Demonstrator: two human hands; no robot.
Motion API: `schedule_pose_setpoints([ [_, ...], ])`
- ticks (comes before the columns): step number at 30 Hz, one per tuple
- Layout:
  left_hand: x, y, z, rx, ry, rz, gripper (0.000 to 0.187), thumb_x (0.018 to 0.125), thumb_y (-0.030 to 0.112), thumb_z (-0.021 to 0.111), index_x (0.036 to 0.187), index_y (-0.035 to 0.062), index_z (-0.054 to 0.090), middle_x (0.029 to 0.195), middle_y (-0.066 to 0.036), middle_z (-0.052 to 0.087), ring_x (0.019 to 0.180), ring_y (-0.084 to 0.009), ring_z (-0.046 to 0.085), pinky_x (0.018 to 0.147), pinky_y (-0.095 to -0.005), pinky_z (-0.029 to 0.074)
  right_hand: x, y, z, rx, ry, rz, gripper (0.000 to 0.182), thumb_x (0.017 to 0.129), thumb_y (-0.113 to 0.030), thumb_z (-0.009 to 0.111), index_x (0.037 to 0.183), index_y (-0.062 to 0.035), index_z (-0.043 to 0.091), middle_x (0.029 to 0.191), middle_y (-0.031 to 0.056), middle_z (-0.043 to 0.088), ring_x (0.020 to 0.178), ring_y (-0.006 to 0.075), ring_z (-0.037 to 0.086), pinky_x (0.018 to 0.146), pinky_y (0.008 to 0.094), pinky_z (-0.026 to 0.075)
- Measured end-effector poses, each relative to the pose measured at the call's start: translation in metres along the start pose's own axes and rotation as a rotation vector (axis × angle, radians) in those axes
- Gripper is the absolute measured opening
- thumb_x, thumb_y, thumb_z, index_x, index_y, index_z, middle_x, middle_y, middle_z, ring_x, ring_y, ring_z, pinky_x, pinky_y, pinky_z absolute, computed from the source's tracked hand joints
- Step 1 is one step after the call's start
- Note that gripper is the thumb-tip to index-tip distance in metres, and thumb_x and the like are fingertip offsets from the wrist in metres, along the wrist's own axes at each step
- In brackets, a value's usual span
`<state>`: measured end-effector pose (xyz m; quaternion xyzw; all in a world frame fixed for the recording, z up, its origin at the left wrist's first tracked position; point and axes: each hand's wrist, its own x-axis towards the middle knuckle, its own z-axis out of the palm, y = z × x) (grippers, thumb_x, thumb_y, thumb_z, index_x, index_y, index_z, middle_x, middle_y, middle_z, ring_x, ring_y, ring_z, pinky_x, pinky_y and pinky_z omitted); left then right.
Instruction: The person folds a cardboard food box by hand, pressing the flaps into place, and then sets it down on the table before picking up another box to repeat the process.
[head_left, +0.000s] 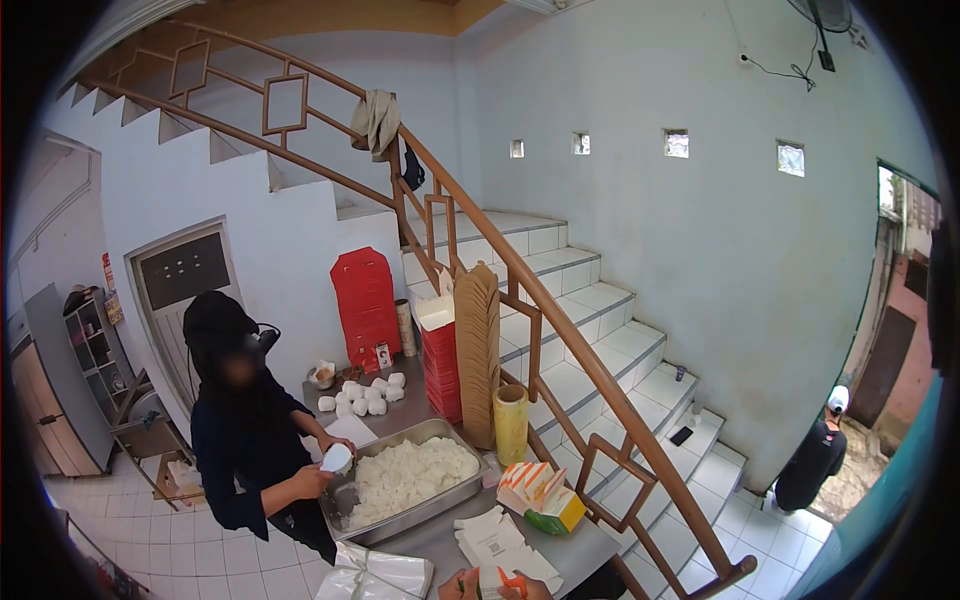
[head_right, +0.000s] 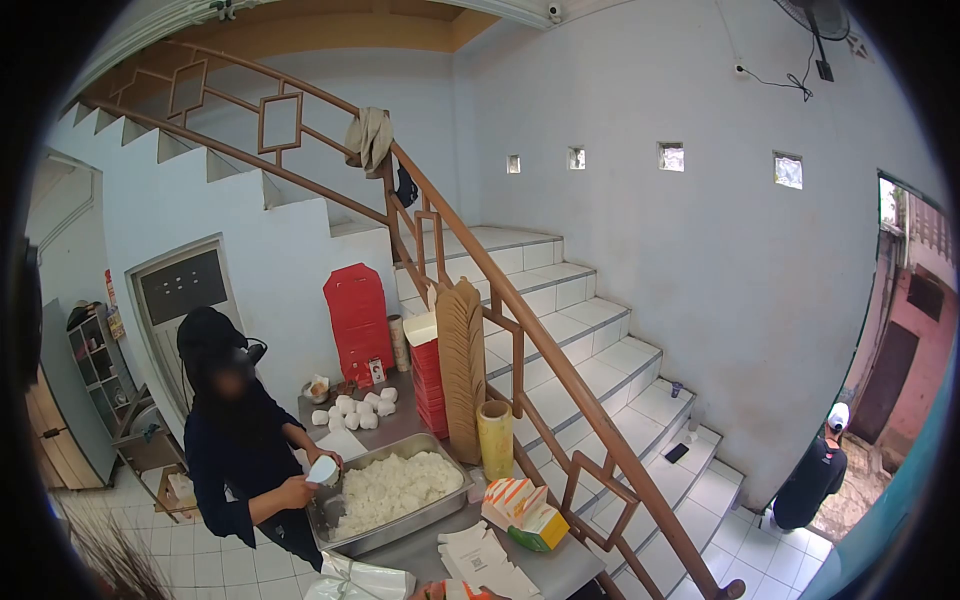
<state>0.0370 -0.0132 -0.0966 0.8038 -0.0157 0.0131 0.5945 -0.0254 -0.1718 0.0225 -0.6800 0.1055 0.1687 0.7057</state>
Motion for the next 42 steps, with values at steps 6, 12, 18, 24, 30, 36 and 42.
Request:
schedule_pose_setpoints([
  [6, 0.004, -0.027, 0.004, 0.217, -0.265, 0.101, 0.046, 0.112, 0.034, 0.038, 0.142, 0.0026, 0.053, 0.129, -0.026, 0.062, 0.115, -0.0366, 0.063, 0.096, -0.0448, 0.05, 0.037, 0.027, -0.007, -0.285, 0.44, -0.737, 0.026, 0.106, -0.025, 0.05, 0.09, -0.0106, 0.035, 0.084, -0.0015, 0.035, 0.078, 0.0102, 0.035, 0.07, 0.0311, 0.032],
  [12, -0.003, -0.094, 0.044, 0.123, -0.441, 0.011, 0.071, 0.11, 0.049, 0.039, 0.159, -0.0019, 0.027, 0.166, -0.022, 0.027, 0.154, -0.0322, 0.025, 0.125, -0.0396, 0.022, 0.067, 0.045, -0.07, -0.403, 0.468, -0.809, 0.028, 0.105, -0.031, 0.059, 0.103, -0.0031, 0.06, 0.09, 0.0158, 0.066, 0.073, 0.013, 0.061, 0.06, 0.0295, 0.045],
  [18, -0.023, 0.038, 0.003, -0.125, -0.253, 0.216, 0.023, 0.104, 0.016, 0.06, 0.119, -0.0015, 0.057, 0.1, -0.017, 0.065, 0.087, -0.0208, 0.061, 0.081, -0.0331, 0.05, 0.052, -0.028, -0.044, 0.239, 0.473, -0.718, 0.022, 0.108, -0.024, 0.056, 0.115, -0.0034, 0.057, 0.097, 0.0064, 0.065, 0.085, 0.0097, 0.061, 0.074, 0.0271, 0.05],
  [24, -0.032, 0.087, -0.021, -0.267, -0.209, 0.035, 0.048, 0.095, 0.001, 0.069, 0.136, -0.0013, 0.044, 0.125, -0.013, 0.059, 0.118, -0.0223, 0.059, 0.105, -0.0353, 0.045, 0.047, 0.016, -0.064, -0.042, 0.19, -0.482, 0.028, 0.107, -0.028, 0.058, 0.124, -0.0053, 0.06, 0.124, 0.0087, 0.057, 0.11, 0.0159, 0.059, 0.088, 0.0284, 0.052],
  [30, -0.029, 0.104, -0.029, 0.042, -0.006, 0.149, 0.045, 0.087, 0.004, 0.076, 0.127, 0.0055, 0.055, 0.14, -0.016, 0.051, 0.124, -0.0303, 0.057, 0.107, -0.0425, 0.044, 0.024, 0.036, -0.039, 0.621, -0.384, -0.101, 0.07, 0.101, -0.057, 0.057, 0.156, -0.0227, 0.029, 0.158, 0.0094, 0.032, 0.141, 0.0263, 0.043, 0.113, 0.043, 0.041],
  [36, -0.026, 0.084, -0.022, 0.141, 0.129, 0.379, 0.008, 0.093, 0.01, 0.072, 0.096, 0.0028, 0.07, 0.103, -0.014, 0.074, 0.11, -0.0279, 0.065, 0.098, -0.0404, 0.049, 0.012, 0.065, -0.014, 0.825, -0.251, -0.083, 0.085, 0.099, -0.058, 0.059, 0.163, -0.0328, 0.009, 0.164, 0.0106, 0.024, 0.149, 0.0299, 0.034, 0.118, 0.0501, 0.036],
  [42, -0.025, 0.063, -0.002, -0.19, -0.047, 0.314, 0.012, 0.09, -0.004, 0.068, 0.101, -0.0009, 0.07, 0.106, -0.016, 0.074, 0.101, -0.0262, 0.072, 0.089, -0.034, 0.056, 0.023, 0.113, -0.037, 0.945, -0.486, -0.004, 0.103, 0.09, -0.059, 0.072, 0.164, -0.0356, 0.004, 0.166, 0.0084, 0.024, 0.15, 0.0277, 0.034, 0.119, 0.0501, 0.036],
])
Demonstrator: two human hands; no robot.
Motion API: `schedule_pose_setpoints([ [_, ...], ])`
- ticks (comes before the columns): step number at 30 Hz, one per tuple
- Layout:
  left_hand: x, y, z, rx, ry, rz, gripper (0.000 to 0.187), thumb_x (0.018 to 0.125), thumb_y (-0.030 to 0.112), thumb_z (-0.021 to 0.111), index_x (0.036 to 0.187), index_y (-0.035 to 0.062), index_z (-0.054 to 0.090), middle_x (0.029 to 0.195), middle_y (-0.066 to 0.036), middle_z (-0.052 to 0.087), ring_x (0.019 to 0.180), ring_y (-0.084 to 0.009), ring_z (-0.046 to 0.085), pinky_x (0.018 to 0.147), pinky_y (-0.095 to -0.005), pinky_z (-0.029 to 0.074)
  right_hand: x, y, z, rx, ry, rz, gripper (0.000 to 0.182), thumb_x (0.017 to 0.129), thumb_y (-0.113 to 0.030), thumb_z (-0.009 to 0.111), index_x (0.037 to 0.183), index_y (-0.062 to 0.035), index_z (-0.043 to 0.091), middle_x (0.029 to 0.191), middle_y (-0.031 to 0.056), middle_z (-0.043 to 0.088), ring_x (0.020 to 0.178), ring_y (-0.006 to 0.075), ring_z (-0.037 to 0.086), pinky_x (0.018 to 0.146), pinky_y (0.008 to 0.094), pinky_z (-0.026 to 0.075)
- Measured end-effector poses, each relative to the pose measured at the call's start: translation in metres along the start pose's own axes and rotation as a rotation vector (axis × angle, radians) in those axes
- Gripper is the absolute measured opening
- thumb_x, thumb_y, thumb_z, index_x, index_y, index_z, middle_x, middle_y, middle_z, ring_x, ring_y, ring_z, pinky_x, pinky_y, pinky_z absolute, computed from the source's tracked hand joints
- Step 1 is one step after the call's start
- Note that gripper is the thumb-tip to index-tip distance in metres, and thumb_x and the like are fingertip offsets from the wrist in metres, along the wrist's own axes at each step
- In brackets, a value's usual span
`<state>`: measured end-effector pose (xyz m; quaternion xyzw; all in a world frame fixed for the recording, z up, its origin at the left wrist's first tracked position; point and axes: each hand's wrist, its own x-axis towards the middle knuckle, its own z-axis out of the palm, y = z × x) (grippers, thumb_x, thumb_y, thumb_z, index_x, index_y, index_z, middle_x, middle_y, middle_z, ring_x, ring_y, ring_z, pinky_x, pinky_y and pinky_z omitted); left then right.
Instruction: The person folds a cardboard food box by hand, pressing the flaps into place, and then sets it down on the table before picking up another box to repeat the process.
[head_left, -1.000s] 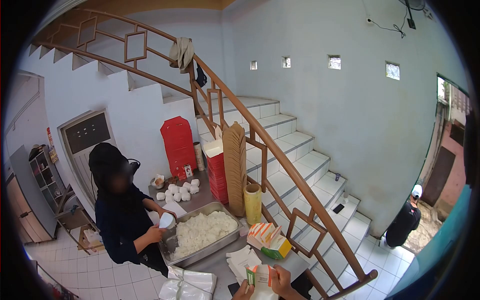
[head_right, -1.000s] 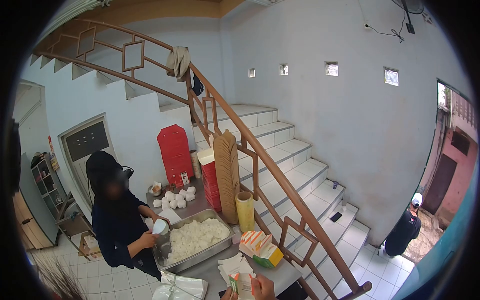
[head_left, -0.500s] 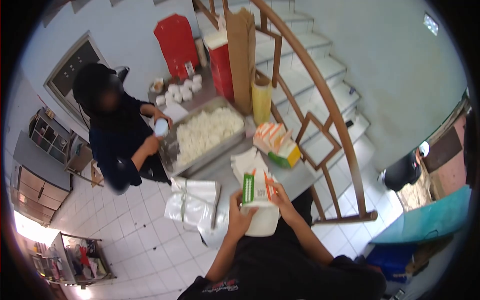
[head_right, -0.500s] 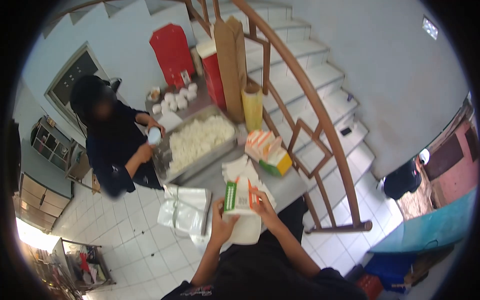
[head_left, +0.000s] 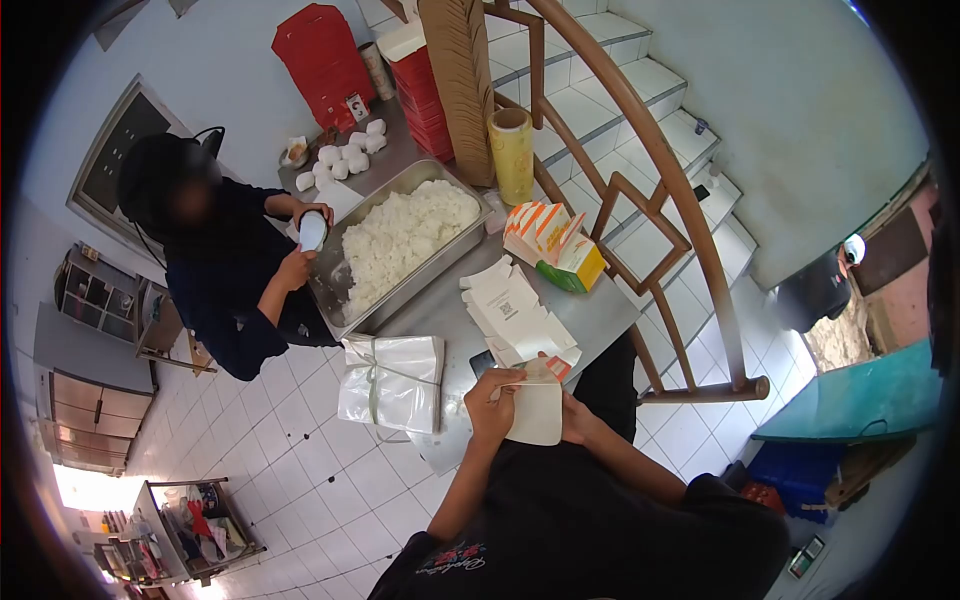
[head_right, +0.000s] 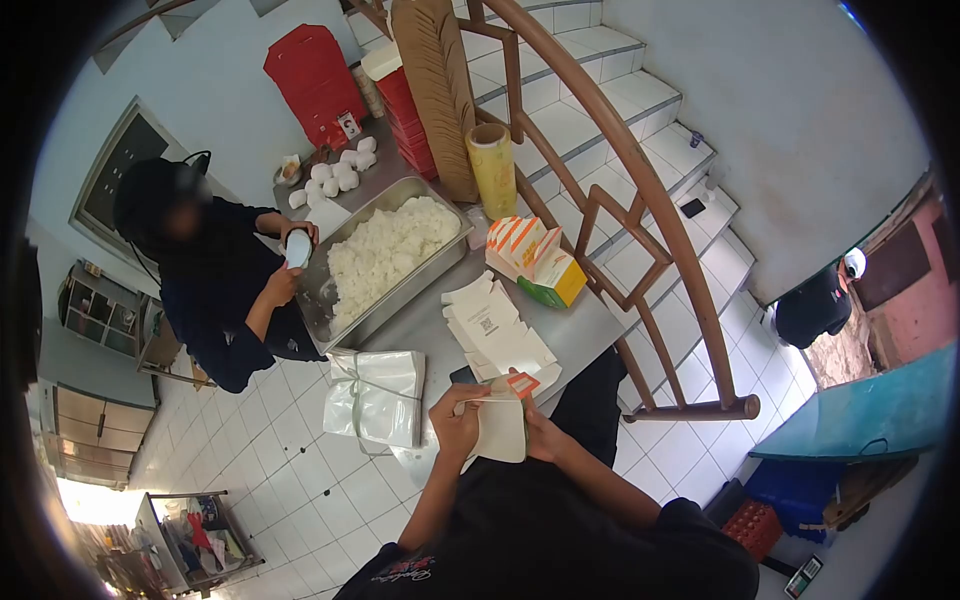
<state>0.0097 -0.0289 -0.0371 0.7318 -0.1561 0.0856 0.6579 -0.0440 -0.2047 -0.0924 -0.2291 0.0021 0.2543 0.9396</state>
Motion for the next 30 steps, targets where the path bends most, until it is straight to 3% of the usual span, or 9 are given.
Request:
schedule_pose_setpoints([
  [4, 0.018, 0.027, 0.01, 0.391, -0.035, 0.187, 0.022, 0.098, 0.011, 0.068, 0.118, 0.0024, 0.067, 0.122, -0.015, 0.07, 0.115, -0.0233, 0.067, 0.095, -0.0342, 0.053, 0.0, -0.012, -0.018, 0.054, 0.128, -0.093, 0.093, 0.088, -0.06, 0.073, 0.159, -0.0142, 0.033, 0.155, 0.0086, 0.048, 0.139, 0.0267, 0.051, 0.116, 0.0474, 0.042],
  [6, 0.011, 0.023, 0.021, -0.173, 0.095, -0.135, 0.028, 0.102, 0.015, 0.065, 0.126, 0.002, 0.063, 0.134, -0.012, 0.064, 0.124, -0.0219, 0.061, 0.101, -0.0356, 0.051, 0.005, -0.035, -0.016, 0.12, 0.202, -0.315, 0.082, 0.092, -0.057, 0.069, 0.155, -0.0138, 0.04, 0.152, 0.0098, 0.051, 0.137, 0.0269, 0.053, 0.115, 0.0478, 0.044],
  [9, -0.005, -0.002, 0.003, -0.252, -0.114, -0.318, 0.026, 0.104, 0.017, 0.062, 0.125, 0.0005, 0.062, 0.129, -0.011, 0.067, 0.121, -0.02, 0.062, 0.1, -0.037, 0.052, 0.015, -0.069, -0.038, 0.078, 0.532, -0.699, 0.073, 0.098, -0.042, 0.069, 0.157, -0.0184, 0.034, 0.156, 0.0058, 0.043, 0.137, 0.0274, 0.051, 0.111, 0.0485, 0.046],
  [12, -0.017, -0.012, -0.008, -0.266, -0.207, -0.414, 0.022, 0.105, 0.016, 0.061, 0.12, 0.0001, 0.065, 0.116, -0.01, 0.071, 0.11, -0.018, 0.067, 0.098, -0.0338, 0.052, 0.024, -0.109, -0.063, -0.213, 0.624, -0.853, 0.079, 0.094, -0.028, 0.075, 0.158, -0.0244, 0.029, 0.156, 0.006, 0.038, 0.136, 0.0275, 0.048, 0.111, 0.048, 0.046],
  [14, -0.023, -0.013, -0.011, -0.26, -0.232, -0.441, 0.021, 0.106, 0.016, 0.06, 0.119, 0.0004, 0.066, 0.11, -0.008, 0.073, 0.106, -0.0168, 0.068, 0.096, -0.0317, 0.053, 0.037, -0.128, -0.095, -0.929, 0.819, -0.953, 0.081, 0.085, -0.019, 0.083, 0.154, -0.0249, 0.041, 0.15, 0.0099, 0.042, 0.135, 0.0289, 0.048, 0.11, 0.0454, 0.047],
  [15, -0.025, -0.016, -0.012, -0.269, -0.233, -0.438, 0.02, 0.106, 0.015, 0.06, 0.118, 0.0004, 0.067, 0.108, -0.008, 0.074, 0.104, -0.017, 0.069, 0.095, -0.0315, 0.054, 0.043, -0.14, -0.106, -0.93, 0.818, -0.959, 0.081, 0.085, -0.019, 0.083, 0.154, -0.0249, 0.041, 0.15, 0.0099, 0.042, 0.135, 0.0289, 0.048, 0.11, 0.0454, 0.047],
  [18, -0.03, -0.018, -0.015, -0.27, -0.226, -0.454, 0.019, 0.106, 0.015, 0.06, 0.116, 0.0005, 0.067, 0.106, -0.009, 0.074, 0.102, -0.0176, 0.071, 0.095, -0.0314, 0.054, 0.059, -0.169, -0.107, -1.748, 0.899, -0.893, 0.072, 0.071, -0.017, 0.091, 0.138, -0.0192, 0.064, 0.14, 0.0169, 0.046, 0.128, 0.0348, 0.05, 0.108, 0.0436, 0.044],
  [21, -0.03, -0.015, -0.017, -0.253, -0.2, -0.469, 0.019, 0.106, 0.015, 0.06, 0.115, 0.0005, 0.068, 0.105, -0.01, 0.075, 0.102, -0.0179, 0.071, 0.096, -0.0315, 0.054, 0.079, -0.193, -0.099, -1.996, 0.828, -0.752, 0.073, 0.071, -0.022, 0.09, 0.139, -0.0219, 0.064, 0.143, 0.0198, 0.046, 0.128, 0.0376, 0.05, 0.11, 0.047, 0.043],
  [30, -0.042, -0.012, -0.008, -0.203, -0.239, -0.47, 0.018, 0.106, 0.013, 0.059, 0.114, 0.0001, 0.068, 0.108, -0.01, 0.074, 0.104, -0.0178, 0.07, 0.096, -0.0317, 0.053, 0.164, -0.208, -0.125, -2.404, 0.678, -0.374, 0.079, 0.082, -0.048, 0.075, 0.154, -0.0453, 0.042, 0.166, 0.0198, 0.024, 0.144, 0.0444, 0.036, 0.115, 0.0631, 0.029],
])
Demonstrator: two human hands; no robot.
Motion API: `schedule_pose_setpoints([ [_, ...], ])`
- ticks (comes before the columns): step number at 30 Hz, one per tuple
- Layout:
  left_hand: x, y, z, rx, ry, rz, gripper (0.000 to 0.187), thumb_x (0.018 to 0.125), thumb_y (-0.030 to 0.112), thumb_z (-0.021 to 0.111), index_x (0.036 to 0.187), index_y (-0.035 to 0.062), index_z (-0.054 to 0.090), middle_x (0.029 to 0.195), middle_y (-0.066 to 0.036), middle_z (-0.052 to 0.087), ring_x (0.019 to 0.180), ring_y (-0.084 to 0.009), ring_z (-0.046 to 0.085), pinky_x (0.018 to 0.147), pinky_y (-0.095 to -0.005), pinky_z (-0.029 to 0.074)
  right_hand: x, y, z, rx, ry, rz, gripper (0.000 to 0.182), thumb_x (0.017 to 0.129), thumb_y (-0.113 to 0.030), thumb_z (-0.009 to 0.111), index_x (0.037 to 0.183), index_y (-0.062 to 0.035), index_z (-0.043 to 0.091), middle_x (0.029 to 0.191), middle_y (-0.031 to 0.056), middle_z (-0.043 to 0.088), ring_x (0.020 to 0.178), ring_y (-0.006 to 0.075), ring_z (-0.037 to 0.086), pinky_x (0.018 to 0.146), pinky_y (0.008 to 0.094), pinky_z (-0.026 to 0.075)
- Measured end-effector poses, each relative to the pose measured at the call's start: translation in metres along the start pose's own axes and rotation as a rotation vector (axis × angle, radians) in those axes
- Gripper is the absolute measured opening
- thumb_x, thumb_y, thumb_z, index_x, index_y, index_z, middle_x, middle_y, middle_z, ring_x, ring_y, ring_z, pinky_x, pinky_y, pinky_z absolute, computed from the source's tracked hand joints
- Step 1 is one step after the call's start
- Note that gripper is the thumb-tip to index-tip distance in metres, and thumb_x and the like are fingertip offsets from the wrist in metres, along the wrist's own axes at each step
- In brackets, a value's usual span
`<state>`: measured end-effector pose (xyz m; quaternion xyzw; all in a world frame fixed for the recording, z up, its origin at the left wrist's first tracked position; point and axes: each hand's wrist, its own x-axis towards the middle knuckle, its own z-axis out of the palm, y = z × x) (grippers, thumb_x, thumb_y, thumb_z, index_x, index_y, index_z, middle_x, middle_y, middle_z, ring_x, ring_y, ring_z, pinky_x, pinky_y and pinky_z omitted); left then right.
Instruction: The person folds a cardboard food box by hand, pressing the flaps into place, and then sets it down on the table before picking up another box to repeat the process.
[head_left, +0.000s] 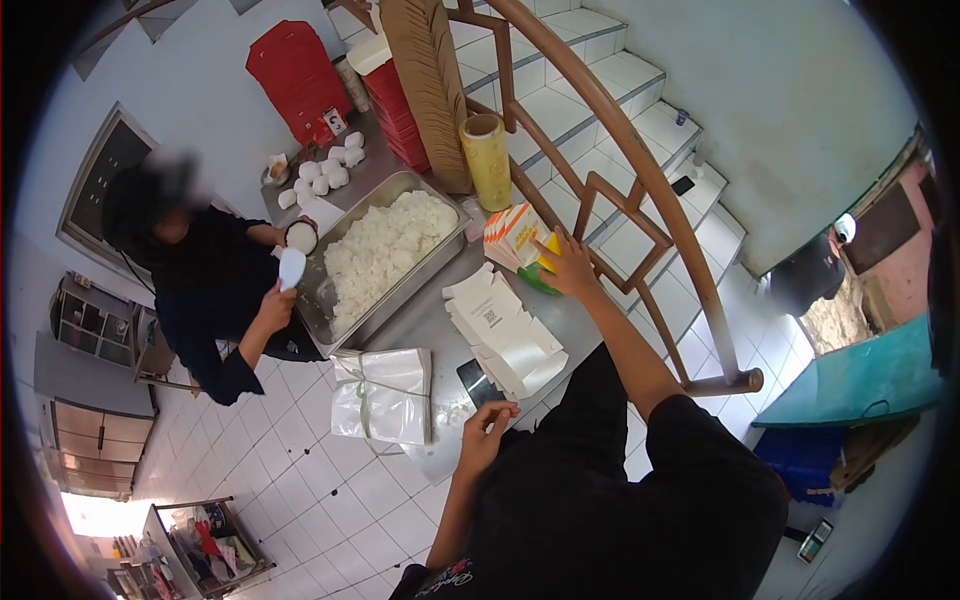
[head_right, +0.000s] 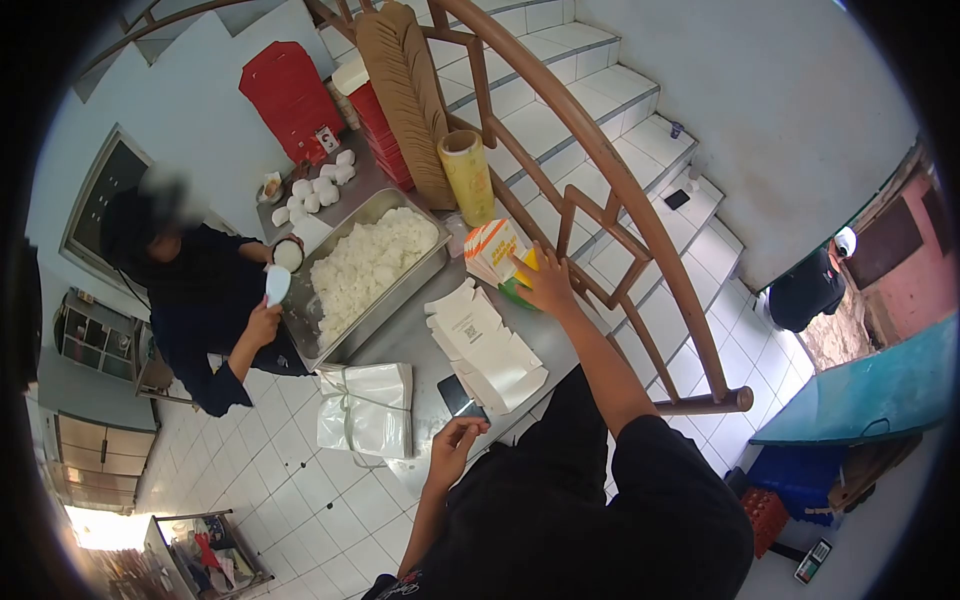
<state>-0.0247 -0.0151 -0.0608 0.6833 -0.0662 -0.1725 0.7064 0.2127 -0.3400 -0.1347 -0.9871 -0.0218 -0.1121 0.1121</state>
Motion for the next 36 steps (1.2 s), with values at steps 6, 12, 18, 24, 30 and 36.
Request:
schedule_pose_setpoints([
  [6, -0.005, 0.006, 0.001, 0.023, -0.001, -0.051, 0.018, 0.105, 0.013, 0.06, 0.115, 0.0013, 0.068, 0.109, -0.009, 0.073, 0.107, -0.0178, 0.069, 0.096, -0.0317, 0.052, 0.015, -0.017, 0.013, -0.11, -0.063, -0.02, 0.09, 0.077, -0.049, 0.08, 0.156, -0.0438, 0.038, 0.17, 0.018, 0.01, 0.143, 0.043, 0.033, 0.111, 0.0614, 0.034],
  [12, -0.007, 0.004, -0.003, 0.041, 0.017, -0.042, 0.017, 0.106, 0.012, 0.059, 0.115, 0.0016, 0.068, 0.11, -0.008, 0.073, 0.106, -0.017, 0.069, 0.096, -0.031, 0.052, 0.012, -0.014, 0.012, -0.09, -0.139, 0.036, 0.09, 0.066, -0.038, 0.089, 0.146, -0.0389, 0.047, 0.167, 0.0169, 0.013, 0.139, 0.0434, 0.036, 0.106, 0.0605, 0.039],
  [18, -0.011, 0.003, -0.005, 0.047, 0.031, -0.028, 0.017, 0.106, 0.012, 0.059, 0.115, 0.0017, 0.068, 0.109, -0.007, 0.073, 0.106, -0.0164, 0.069, 0.095, -0.031, 0.052, 0.03, -0.027, -0.018, -0.146, -0.278, 0.141, 0.092, 0.061, -0.035, 0.094, 0.142, -0.0387, 0.05, 0.156, 0.0169, 0.028, 0.138, 0.0441, 0.037, 0.106, 0.0649, 0.039],
  [24, -0.014, 0.006, -0.003, 0.048, 0.03, -0.045, 0.02, 0.106, 0.014, 0.058, 0.116, 0.0002, 0.068, 0.109, -0.008, 0.074, 0.106, -0.0175, 0.07, 0.095, -0.0306, 0.051, 0.066, -0.043, -0.01, -0.189, -0.333, 0.074, 0.096, 0.06, -0.037, 0.095, 0.144, -0.0375, 0.049, 0.164, 0.019, 0.019, 0.142, 0.0452, 0.033, 0.108, 0.0676, 0.036],
  [30, -0.012, 0.014, -0.005, 0.089, 0.053, -0.037, 0.019, 0.106, 0.014, 0.058, 0.116, 0.0007, 0.068, 0.109, -0.008, 0.073, 0.105, -0.017, 0.069, 0.095, -0.0309, 0.051, 0.061, -0.029, 0.041, -0.176, -0.303, 0.095, 0.097, 0.06, -0.042, 0.093, 0.145, -0.0333, 0.048, 0.169, 0.0197, 0.01, 0.147, 0.0454, 0.026, 0.116, 0.0648, 0.027],
  [36, -0.017, 0.006, -0.008, 0.054, 0.092, -0.049, 0.02, 0.106, 0.015, 0.058, 0.116, 0.0007, 0.069, 0.108, -0.008, 0.074, 0.104, -0.0165, 0.069, 0.094, -0.0299, 0.051, 0.041, -0.017, 0.044, -0.11, -0.231, 0.015, 0.094, 0.061, -0.045, 0.091, 0.144, -0.0282, 0.049, 0.168, 0.0205, 0.009, 0.151, 0.048, 0.019, 0.118, 0.0631, 0.023],
])
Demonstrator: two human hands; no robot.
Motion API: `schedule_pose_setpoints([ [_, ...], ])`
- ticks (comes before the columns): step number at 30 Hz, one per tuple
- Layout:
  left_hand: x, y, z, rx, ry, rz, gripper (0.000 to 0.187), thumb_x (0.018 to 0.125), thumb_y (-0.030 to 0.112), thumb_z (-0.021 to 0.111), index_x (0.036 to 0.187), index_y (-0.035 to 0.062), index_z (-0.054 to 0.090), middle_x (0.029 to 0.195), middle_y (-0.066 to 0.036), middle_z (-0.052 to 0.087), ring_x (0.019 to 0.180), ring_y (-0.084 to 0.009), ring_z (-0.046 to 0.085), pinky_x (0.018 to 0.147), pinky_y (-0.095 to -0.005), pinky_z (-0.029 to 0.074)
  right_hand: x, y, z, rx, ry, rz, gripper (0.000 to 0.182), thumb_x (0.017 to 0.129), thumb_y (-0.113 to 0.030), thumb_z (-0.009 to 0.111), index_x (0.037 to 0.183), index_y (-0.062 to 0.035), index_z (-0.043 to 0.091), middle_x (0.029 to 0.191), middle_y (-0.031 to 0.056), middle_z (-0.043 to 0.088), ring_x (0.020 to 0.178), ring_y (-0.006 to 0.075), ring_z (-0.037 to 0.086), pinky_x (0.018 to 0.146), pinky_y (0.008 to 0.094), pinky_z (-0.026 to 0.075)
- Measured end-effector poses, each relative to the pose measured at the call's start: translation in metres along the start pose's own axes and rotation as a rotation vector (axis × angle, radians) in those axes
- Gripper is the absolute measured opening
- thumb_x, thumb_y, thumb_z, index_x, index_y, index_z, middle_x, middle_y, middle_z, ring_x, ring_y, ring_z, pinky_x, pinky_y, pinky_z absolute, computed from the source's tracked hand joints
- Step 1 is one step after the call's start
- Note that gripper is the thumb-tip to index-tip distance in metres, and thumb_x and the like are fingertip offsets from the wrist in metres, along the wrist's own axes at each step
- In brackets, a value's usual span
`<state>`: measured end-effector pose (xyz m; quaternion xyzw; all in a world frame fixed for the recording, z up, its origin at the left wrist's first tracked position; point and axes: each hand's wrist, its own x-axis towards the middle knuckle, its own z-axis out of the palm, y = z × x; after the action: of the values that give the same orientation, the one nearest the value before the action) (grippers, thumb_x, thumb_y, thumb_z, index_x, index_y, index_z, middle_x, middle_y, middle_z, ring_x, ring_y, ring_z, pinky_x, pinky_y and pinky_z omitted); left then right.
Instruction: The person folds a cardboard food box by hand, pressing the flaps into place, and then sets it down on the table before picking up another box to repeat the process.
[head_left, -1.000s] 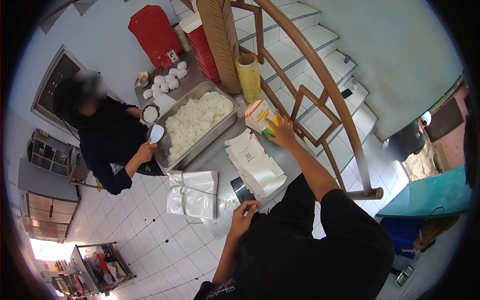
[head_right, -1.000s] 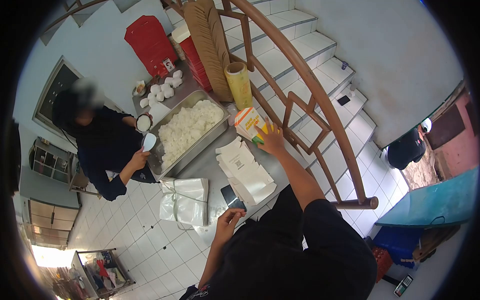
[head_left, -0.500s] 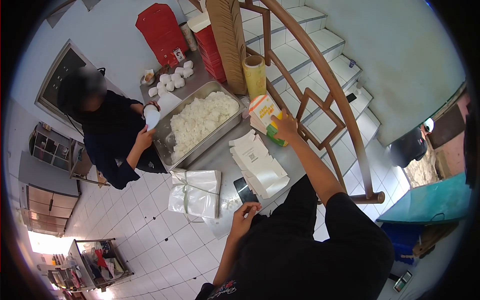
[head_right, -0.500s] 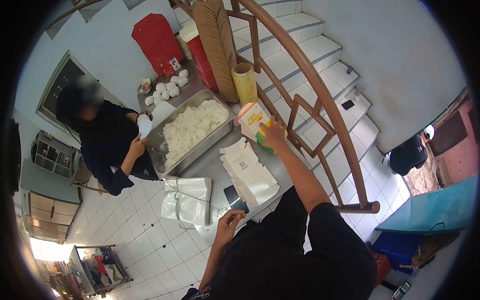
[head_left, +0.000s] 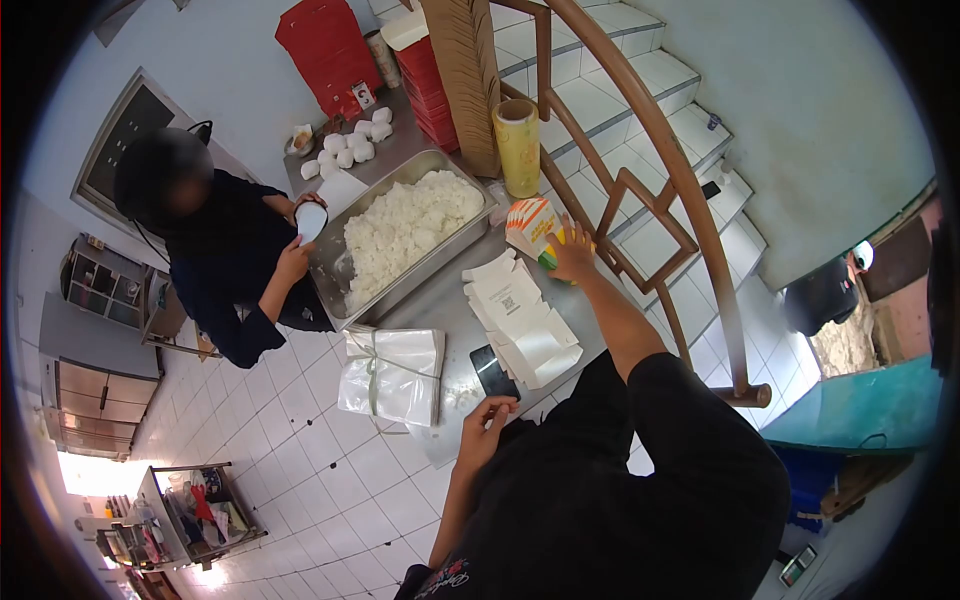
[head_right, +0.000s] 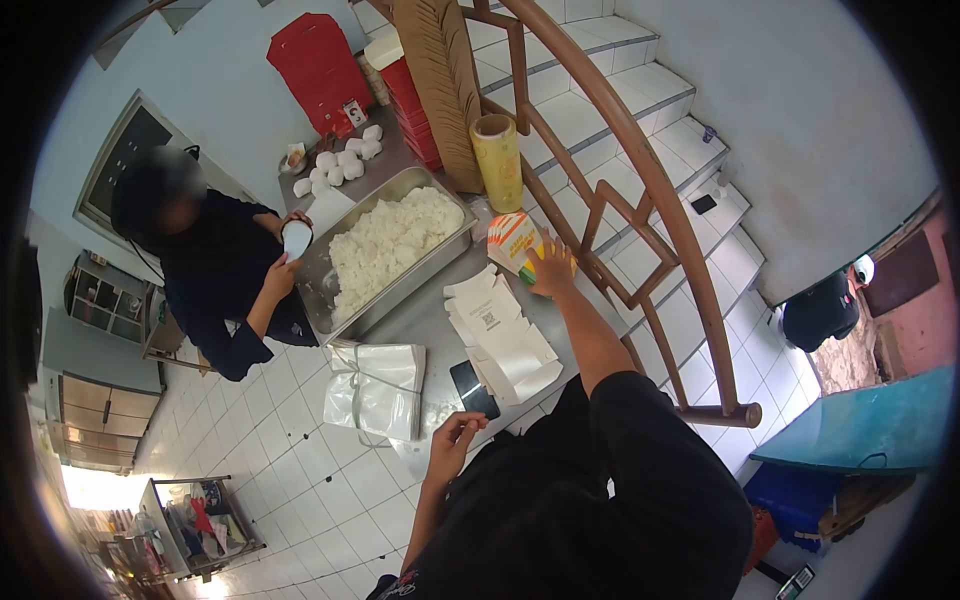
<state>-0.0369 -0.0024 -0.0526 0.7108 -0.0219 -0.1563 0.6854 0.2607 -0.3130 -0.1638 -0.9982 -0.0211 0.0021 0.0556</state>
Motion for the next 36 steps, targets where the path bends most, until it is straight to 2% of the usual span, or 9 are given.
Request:
schedule_pose_setpoints([
  [4, 0.005, -0.005, -0.002, -0.017, -0.023, 0.046, 0.021, 0.106, 0.015, 0.058, 0.118, 0.0015, 0.068, 0.107, -0.008, 0.074, 0.104, -0.016, 0.069, 0.094, -0.0297, 0.051, -0.011, -0.006, -0.017, -0.042, -0.048, 0.008, 0.097, 0.064, -0.043, 0.091, 0.149, -0.0284, 0.046, 0.169, 0.0205, 0.009, 0.154, 0.0475, 0.011, 0.121, 0.0632, 0.017],
  [6, 0.002, -0.012, -0.004, -0.025, -0.028, 0.033, 0.021, 0.107, 0.015, 0.058, 0.118, 0.0017, 0.068, 0.107, -0.008, 0.074, 0.104, -0.0158, 0.069, 0.094, -0.0297, 0.051, -0.033, -0.007, -0.01, 0.018, 0.327, -0.046, 0.085, 0.071, -0.036, 0.088, 0.146, -0.0256, 0.051, 0.168, 0.0203, 0.016, 0.156, 0.0454, 0.011, 0.121, 0.064, 0.017],
  [7, 0.005, -0.016, -0.003, -0.031, -0.034, 0.025, 0.021, 0.107, 0.016, 0.058, 0.118, 0.002, 0.068, 0.107, -0.008, 0.074, 0.104, -0.0156, 0.069, 0.094, -0.0297, 0.051, -0.045, -0.006, -0.007, 0.008, 0.331, -0.055, 0.085, 0.071, -0.036, 0.088, 0.146, -0.0256, 0.051, 0.168, 0.0203, 0.016, 0.156, 0.0454, 0.011, 0.121, 0.064, 0.017],
  [10, 0.006, -0.024, -0.003, -0.048, -0.045, 0.013, 0.02, 0.107, 0.016, 0.058, 0.118, 0.0023, 0.068, 0.107, -0.008, 0.074, 0.104, -0.0152, 0.069, 0.093, -0.0295, 0.051, -0.108, -0.017, 0.008, 0.047, 0.515, -0.134, 0.067, 0.079, -0.026, 0.084, 0.141, -0.021, 0.058, 0.164, 0.0198, 0.029, 0.152, 0.0426, 0.024, 0.118, 0.0637, 0.021],
  [12, 0.005, -0.023, -0.003, -0.056, -0.065, -0.008, 0.021, 0.106, 0.016, 0.059, 0.118, 0.0024, 0.068, 0.108, -0.008, 0.073, 0.104, -0.0153, 0.069, 0.094, -0.0297, 0.051, -0.153, -0.03, 0.012, 0.393, 0.479, 0.03, 0.058, 0.082, -0.018, 0.082, 0.136, -0.0174, 0.063, 0.156, 0.0193, 0.038, 0.145, 0.0407, 0.035, 0.114, 0.0604, 0.029],
  [15, 0.009, -0.021, 0.002, -0.048, -0.119, -0.009, 0.021, 0.106, 0.018, 0.06, 0.118, 0.0023, 0.069, 0.108, -0.008, 0.073, 0.104, -0.015, 0.068, 0.095, -0.0296, 0.051, -0.173, -0.033, 0.028, 0.547, 0.499, 0.188, 0.056, 0.077, -0.012, 0.084, 0.131, -0.013, 0.066, 0.153, 0.0186, 0.041, 0.136, 0.041, 0.043, 0.112, 0.0535, 0.035],
  [23, 0.012, -0.003, 0.01, 0.023, -0.171, 0.029, 0.021, 0.106, 0.017, 0.06, 0.117, 0.0024, 0.069, 0.106, -0.007, 0.074, 0.103, -0.0156, 0.069, 0.093, -0.0298, 0.051, -0.146, -0.01, 0.007, 0.524, 0.605, 0.187, 0.058, 0.081, -0.004, 0.078, 0.135, -0.0077, 0.057, 0.139, 0.0227, 0.045, 0.13, 0.0456, 0.045, 0.109, 0.0527, 0.04],
  [28, 0.001, -0.011, 0.012, -0.013, -0.129, 0.025, 0.02, 0.106, 0.017, 0.059, 0.117, 0.0026, 0.069, 0.106, -0.007, 0.073, 0.104, -0.0156, 0.069, 0.093, -0.03, 0.051, -0.129, 0.016, 0.022, 0.748, 0.683, 0.214, 0.068, 0.081, -0.006, 0.08, 0.139, -0.005, 0.043, 0.132, 0.0277, 0.045, 0.123, 0.0488, 0.05, 0.104, 0.0544, 0.043],
  [36, -0.012, -0.03, 0.009, -0.038, -0.092, 0.018, 0.021, 0.107, 0.017, 0.057, 0.117, 0.0042, 0.069, 0.106, -0.006, 0.074, 0.101, -0.0147, 0.069, 0.089, -0.0287, 0.05, -0.117, 0.049, 0.013, 0.575, 0.613, -0.079, 0.093, 0.072, -0.012, 0.09, 0.148, -0.0139, 0.037, 0.147, 0.0315, 0.037, 0.132, 0.0533, 0.044, 0.107, 0.0577, 0.042],
])
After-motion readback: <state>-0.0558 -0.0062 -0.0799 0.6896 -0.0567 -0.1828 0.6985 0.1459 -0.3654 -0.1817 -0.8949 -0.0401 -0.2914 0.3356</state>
